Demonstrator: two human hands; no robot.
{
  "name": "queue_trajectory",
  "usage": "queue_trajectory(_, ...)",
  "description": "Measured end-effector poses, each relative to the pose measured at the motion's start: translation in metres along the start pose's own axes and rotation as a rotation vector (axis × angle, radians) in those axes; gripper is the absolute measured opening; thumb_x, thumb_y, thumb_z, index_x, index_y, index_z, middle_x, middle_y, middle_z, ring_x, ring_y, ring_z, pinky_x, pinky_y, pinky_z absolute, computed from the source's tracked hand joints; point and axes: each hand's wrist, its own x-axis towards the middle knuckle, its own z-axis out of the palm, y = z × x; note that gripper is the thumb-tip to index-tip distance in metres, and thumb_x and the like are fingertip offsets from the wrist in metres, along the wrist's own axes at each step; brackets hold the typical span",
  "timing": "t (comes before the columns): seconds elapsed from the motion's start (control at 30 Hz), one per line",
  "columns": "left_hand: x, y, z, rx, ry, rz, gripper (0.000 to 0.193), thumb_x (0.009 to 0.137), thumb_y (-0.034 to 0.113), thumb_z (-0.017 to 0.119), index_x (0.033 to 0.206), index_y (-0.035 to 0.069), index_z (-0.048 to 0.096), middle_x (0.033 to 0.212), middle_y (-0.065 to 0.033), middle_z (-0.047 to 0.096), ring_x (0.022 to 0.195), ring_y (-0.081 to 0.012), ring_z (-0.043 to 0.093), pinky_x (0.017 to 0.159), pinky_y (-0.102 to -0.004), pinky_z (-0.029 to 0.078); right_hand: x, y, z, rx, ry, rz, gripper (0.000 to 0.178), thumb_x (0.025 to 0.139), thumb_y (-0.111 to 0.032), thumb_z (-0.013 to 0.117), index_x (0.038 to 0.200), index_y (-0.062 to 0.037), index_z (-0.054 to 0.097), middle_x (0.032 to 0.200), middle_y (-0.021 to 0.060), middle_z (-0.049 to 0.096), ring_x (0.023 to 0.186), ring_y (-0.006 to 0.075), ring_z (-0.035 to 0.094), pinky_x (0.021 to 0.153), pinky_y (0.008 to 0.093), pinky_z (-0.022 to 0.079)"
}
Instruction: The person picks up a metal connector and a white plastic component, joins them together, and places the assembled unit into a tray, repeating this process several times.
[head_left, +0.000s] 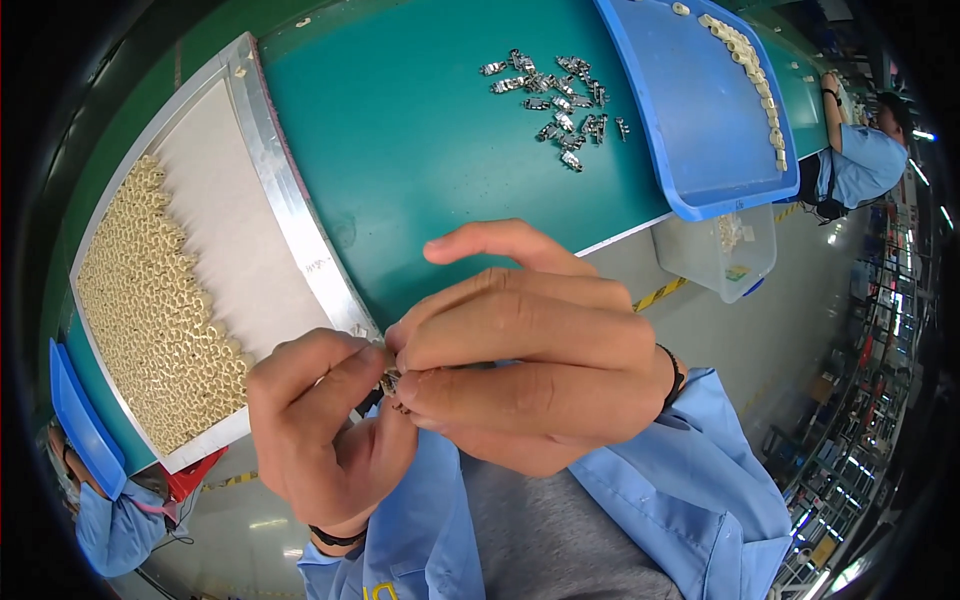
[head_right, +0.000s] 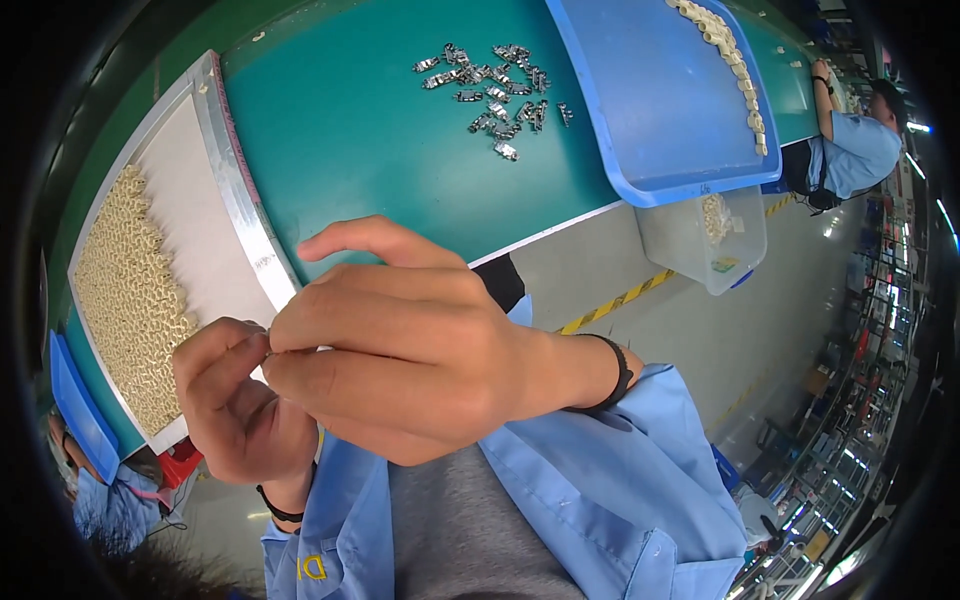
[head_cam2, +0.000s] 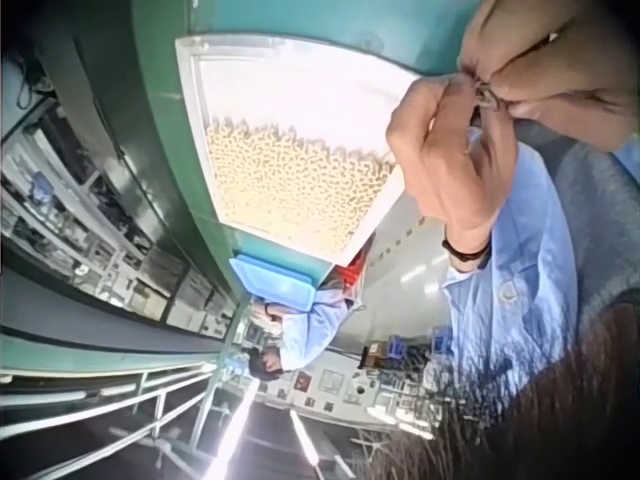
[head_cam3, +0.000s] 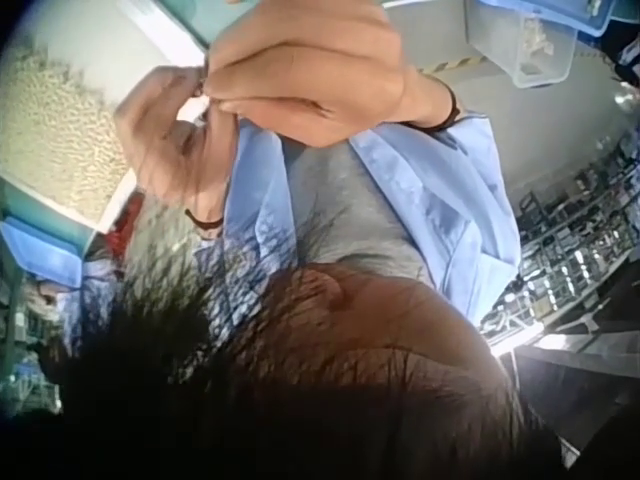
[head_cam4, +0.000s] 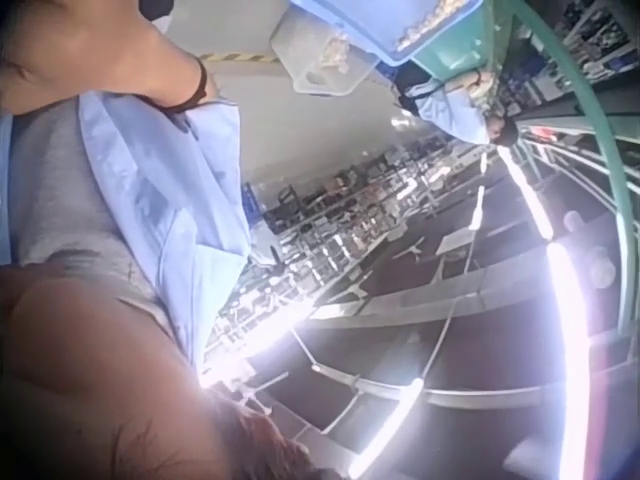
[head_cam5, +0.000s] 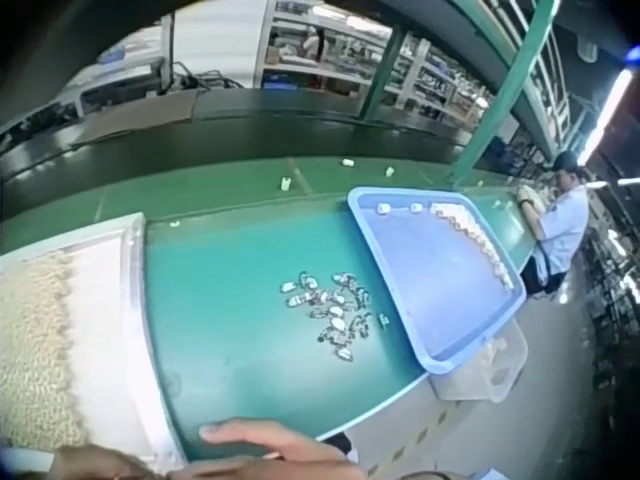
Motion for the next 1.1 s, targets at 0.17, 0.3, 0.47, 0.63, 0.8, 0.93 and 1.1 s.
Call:
queue_trajectory(0.17, 0.003, 0.004, 0.001, 0.042, -0.031, 0.056, 0.038, 0.073, -0.006, 0.087, 0.107, -0.003, 0.068, 0.102, -0.0175, 0.07, 0.079, -0.0257, 0.069, 0.063, -0.0325, 0.053, 0.002, -0.003, -0.003, -0.056, 0.002, -0.023, 0.01, 0.071, -0.004, 0.072, 0.082, -0.004, 0.074, 0.088, 0.0063, 0.07, 0.067, 0.0176, 0.066, 0.093, 0.0447, 0.056)
queue_trajectory(0.3, 0.004, 0.006, 0.002, 0.064, -0.053, 0.046, 0.039, 0.074, -0.007, 0.087, 0.108, -0.002, 0.068, 0.102, -0.0172, 0.07, 0.08, -0.0254, 0.069, 0.062, -0.0329, 0.053, 0.004, -0.005, -0.008, -0.17, -0.053, -0.051, 0.009, 0.072, -0.005, 0.072, 0.081, -0.004, 0.074, 0.087, 0.0061, 0.07, 0.066, 0.0174, 0.066, 0.094, 0.0473, 0.055)
queue_trajectory(0.47, 0.002, 0.008, 0.002, 0.114, -0.077, 0.009, 0.039, 0.074, -0.007, 0.086, 0.109, -0.002, 0.068, 0.102, -0.0168, 0.07, 0.079, -0.0254, 0.068, 0.062, -0.0331, 0.053, 0.003, -0.002, -0.009, -0.332, -0.091, -0.105, 0.012, 0.072, -0.009, 0.074, 0.083, -0.0031, 0.074, 0.086, 0.0059, 0.069, 0.065, 0.0168, 0.065, 0.095, 0.0498, 0.055)
queue_trajectory(0.63, 0.001, 0.005, 0.007, 0.053, -0.04, -0.059, 0.038, 0.075, -0.008, 0.086, 0.108, -0.003, 0.068, 0.102, -0.0162, 0.07, 0.08, -0.0249, 0.068, 0.064, -0.0323, 0.053, -0.003, -0.004, -0.013, -0.307, -0.141, -0.044, 0.021, 0.074, -0.006, 0.079, 0.095, -0.0053, 0.08, 0.09, 0.008, 0.075, 0.07, 0.0182, 0.073, 0.098, 0.0517, 0.053)
queue_trajectory(0.8, 0.001, -0.012, 0.018, -0.079, -0.018, -0.175, 0.035, 0.076, -0.01, 0.085, 0.106, -0.003, 0.068, 0.101, -0.016, 0.07, 0.083, -0.0233, 0.068, 0.07, -0.0307, 0.053, -0.007, -0.006, -0.011, -0.344, -0.192, 0.091, 0.03, 0.078, -0.011, 0.081, 0.108, -0.0045, 0.078, 0.101, 0.0086, 0.076, 0.081, 0.021, 0.074, 0.101, 0.0494, 0.052)
queue_trajectory(0.93, 0.029, -0.043, 0.012, -0.134, -0.082, -0.257, 0.03, 0.079, -0.008, 0.084, 0.104, -0.003, 0.069, 0.099, -0.0134, 0.067, 0.085, -0.0203, 0.065, 0.073, -0.0293, 0.052, -0.015, 0.031, -0.032, -0.357, -0.247, 0.194, 0.022, 0.085, -0.013, 0.079, 0.104, -0.0042, 0.073, 0.104, 0.008, 0.073, 0.091, 0.0263, 0.071, 0.098, 0.0466, 0.051)
queue_trajectory(1.1, 0.11, -0.103, 0.013, 0.163, -0.243, -0.124, 0.02, 0.087, 0.001, 0.082, 0.104, -0.002, 0.071, 0.092, -0.0076, 0.063, 0.082, -0.0152, 0.058, 0.074, -0.0288, 0.05, -0.028, 0.093, -0.077, -0.55, -0.228, 0.257, 0.013, 0.089, -0.009, 0.074, 0.1, -0.005, 0.069, 0.1, 0.0097, 0.067, 0.089, 0.031, 0.065, 0.091, 0.0468, 0.049)
